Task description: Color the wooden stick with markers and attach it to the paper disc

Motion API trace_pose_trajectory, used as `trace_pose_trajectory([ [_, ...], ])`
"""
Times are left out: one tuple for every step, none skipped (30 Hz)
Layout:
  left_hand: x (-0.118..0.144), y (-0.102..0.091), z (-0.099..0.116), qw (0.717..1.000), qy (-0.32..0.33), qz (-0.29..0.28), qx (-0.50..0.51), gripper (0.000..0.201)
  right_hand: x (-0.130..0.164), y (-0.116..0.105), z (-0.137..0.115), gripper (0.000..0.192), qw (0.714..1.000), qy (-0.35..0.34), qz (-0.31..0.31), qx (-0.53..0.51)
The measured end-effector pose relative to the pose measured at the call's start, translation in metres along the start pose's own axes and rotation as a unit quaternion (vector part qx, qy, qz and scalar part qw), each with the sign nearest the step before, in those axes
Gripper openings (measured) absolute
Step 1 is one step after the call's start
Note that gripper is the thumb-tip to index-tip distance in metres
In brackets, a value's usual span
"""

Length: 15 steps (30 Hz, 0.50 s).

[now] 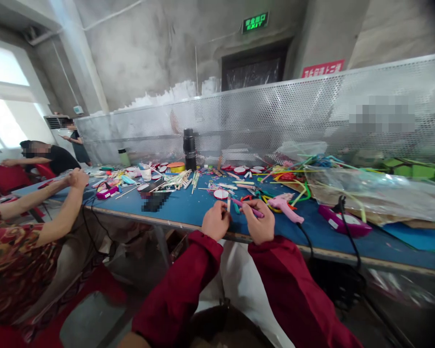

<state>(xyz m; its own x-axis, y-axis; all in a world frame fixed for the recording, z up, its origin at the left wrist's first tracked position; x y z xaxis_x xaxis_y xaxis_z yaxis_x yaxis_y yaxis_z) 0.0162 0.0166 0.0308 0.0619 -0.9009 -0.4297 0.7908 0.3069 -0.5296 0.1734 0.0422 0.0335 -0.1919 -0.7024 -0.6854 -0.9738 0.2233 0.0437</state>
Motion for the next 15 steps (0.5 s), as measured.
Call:
trace_pose_trajectory([
  [0.0002, 0.0003, 0.0002, 1.0, 0.001, -0.001, -0.001, 0.017, -0.0001, -0.0001, -0.0006, 0.017, 1.0, -0.001, 0.0, 0.003],
  [0.0003, 0.0006, 0.0003, 1.0, 0.002, -0.002, -0.002, 0.017, -0.0003, 0.0, -0.0007, 0.018, 1.0, -0.001, -0.003, 0.005],
  [0.0004, 0.0009, 0.0003, 1.0, 0.002, -0.003, -0.003, 0.018, -0.0005, 0.0002, -0.0005, 0.018, 1.0, 0.0, -0.006, 0.005],
  [0.0005, 0.0012, 0.0002, 1.0, 0.002, -0.002, -0.005, 0.018, -0.0008, 0.0005, 0.0, 0.019, 1.0, 0.001, -0.009, 0.005],
  [0.0005, 0.0014, -0.0001, 1.0, 0.001, -0.002, -0.007, 0.018, -0.001, 0.0007, 0.0006, 0.019, 1.0, 0.002, -0.011, 0.006],
  [0.0005, 0.0016, -0.0005, 1.0, 0.001, -0.001, -0.009, 0.018, -0.0012, 0.0008, 0.0014, 0.018, 1.0, 0.002, -0.012, 0.008],
  [0.0005, 0.0018, -0.0009, 1.0, 0.001, -0.001, -0.011, 0.018, -0.0014, 0.0009, 0.0021, 0.018, 1.0, 0.001, -0.011, 0.012],
  [0.0004, 0.002, -0.0012, 1.0, 0.002, 0.0, -0.012, 0.018, -0.0015, 0.001, 0.0026, 0.017, 1.0, 0.0, -0.012, 0.017],
  [0.0003, 0.0022, -0.0016, 1.0, 0.003, 0.0, -0.013, 0.018, -0.0016, 0.0011, 0.0028, 0.017, 1.0, 0.0, -0.012, 0.022],
  [0.0002, 0.0023, -0.002, 1.0, 0.004, 0.001, -0.014, 0.019, -0.0016, 0.0013, 0.0027, 0.017, 1.0, -0.001, -0.013, 0.027],
  [0.0001, 0.0023, -0.0024, 1.0, 0.006, 0.003, -0.015, 0.019, -0.0017, 0.0013, 0.0021, 0.016, 0.999, -0.002, -0.013, 0.032],
  [0.0, 0.0023, -0.0028, 1.0, 0.006, 0.005, -0.015, 0.019, -0.0017, 0.0012, 0.0013, 0.016, 0.999, -0.002, -0.012, 0.035],
  [0.0, 0.0023, -0.0033, 1.0, 0.007, 0.006, -0.015, 0.019, -0.0017, 0.0008, 0.0004, 0.016, 0.999, -0.002, -0.009, 0.038],
  [-0.0001, 0.0023, -0.0038, 1.0, 0.006, 0.007, -0.014, 0.019, -0.0017, 0.0003, -0.0007, 0.015, 0.999, -0.002, -0.005, 0.041],
  [-0.0001, 0.0023, -0.0042, 1.0, 0.006, 0.007, -0.013, 0.019, -0.0017, -0.0002, -0.0018, 0.015, 0.999, -0.002, -0.001, 0.043],
])
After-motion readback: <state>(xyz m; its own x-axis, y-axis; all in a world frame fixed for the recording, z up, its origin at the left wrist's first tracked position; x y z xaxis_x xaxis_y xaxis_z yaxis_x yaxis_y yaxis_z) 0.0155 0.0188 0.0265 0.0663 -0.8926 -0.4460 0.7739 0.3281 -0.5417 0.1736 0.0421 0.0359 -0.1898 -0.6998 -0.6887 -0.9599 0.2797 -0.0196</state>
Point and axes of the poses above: each hand's wrist, its own x-axis away from the middle knuckle, its own y-axis out of the palm, z = x × y, the point moved 5 cm from there along -x, towards the middle knuckle, and after that the axes turned 1 degree about -y, right-handed, at the moved point
